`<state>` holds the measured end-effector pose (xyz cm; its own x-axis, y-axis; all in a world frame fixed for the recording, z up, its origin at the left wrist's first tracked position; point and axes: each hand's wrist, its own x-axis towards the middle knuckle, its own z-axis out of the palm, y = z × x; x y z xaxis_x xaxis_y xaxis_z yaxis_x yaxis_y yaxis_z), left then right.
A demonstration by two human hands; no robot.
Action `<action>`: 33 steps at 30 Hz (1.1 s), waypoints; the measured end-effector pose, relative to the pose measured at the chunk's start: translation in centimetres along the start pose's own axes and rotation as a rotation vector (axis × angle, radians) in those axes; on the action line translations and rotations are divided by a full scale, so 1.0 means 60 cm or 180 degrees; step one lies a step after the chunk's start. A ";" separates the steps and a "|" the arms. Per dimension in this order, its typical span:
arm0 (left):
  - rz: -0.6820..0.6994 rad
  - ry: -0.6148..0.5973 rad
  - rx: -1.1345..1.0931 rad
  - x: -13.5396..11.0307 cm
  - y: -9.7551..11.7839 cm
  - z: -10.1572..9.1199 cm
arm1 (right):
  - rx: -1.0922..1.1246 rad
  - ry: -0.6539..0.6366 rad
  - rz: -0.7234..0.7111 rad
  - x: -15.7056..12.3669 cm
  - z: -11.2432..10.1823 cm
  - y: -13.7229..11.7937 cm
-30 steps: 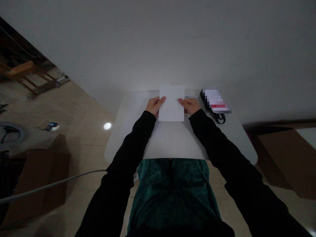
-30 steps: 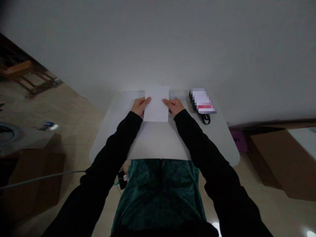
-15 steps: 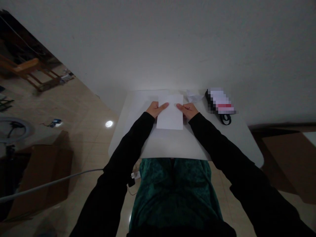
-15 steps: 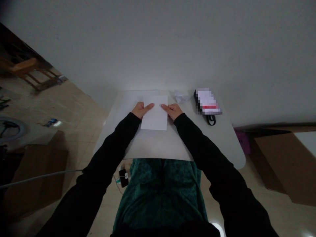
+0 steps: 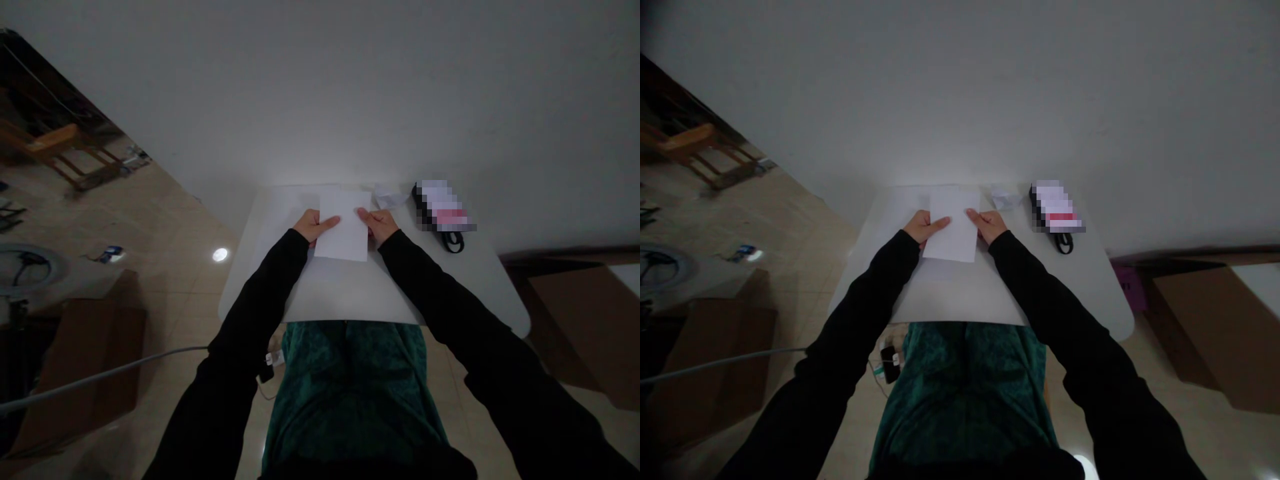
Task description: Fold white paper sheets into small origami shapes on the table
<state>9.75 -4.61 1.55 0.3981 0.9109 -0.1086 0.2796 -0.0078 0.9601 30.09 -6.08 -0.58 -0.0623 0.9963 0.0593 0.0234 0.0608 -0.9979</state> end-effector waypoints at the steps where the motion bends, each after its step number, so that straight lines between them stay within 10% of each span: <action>1: -0.0022 0.0007 -0.0020 0.000 0.000 0.000 | 0.0003 0.0053 -0.0003 0.001 -0.002 0.000; 15: -0.0207 0.0091 -0.0685 0.002 0.005 0.006 | 0.0193 0.0457 -0.0348 -0.004 -0.016 -0.025; 24: -0.0022 0.0539 -0.1085 0.029 -0.017 0.017 | 0.0052 -0.0402 -0.1107 0.001 -0.028 -0.029; 33: 0.0951 0.0737 -0.0510 0.021 0.001 0.001 | 0.0257 -0.0053 -0.0896 0.006 -0.040 -0.036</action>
<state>10.30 -3.50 1.47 0.2289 0.9472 0.2245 0.0347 -0.2384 0.9705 32.41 -5.71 1.64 -0.0716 0.9397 0.3343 -0.0766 0.3290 -0.9412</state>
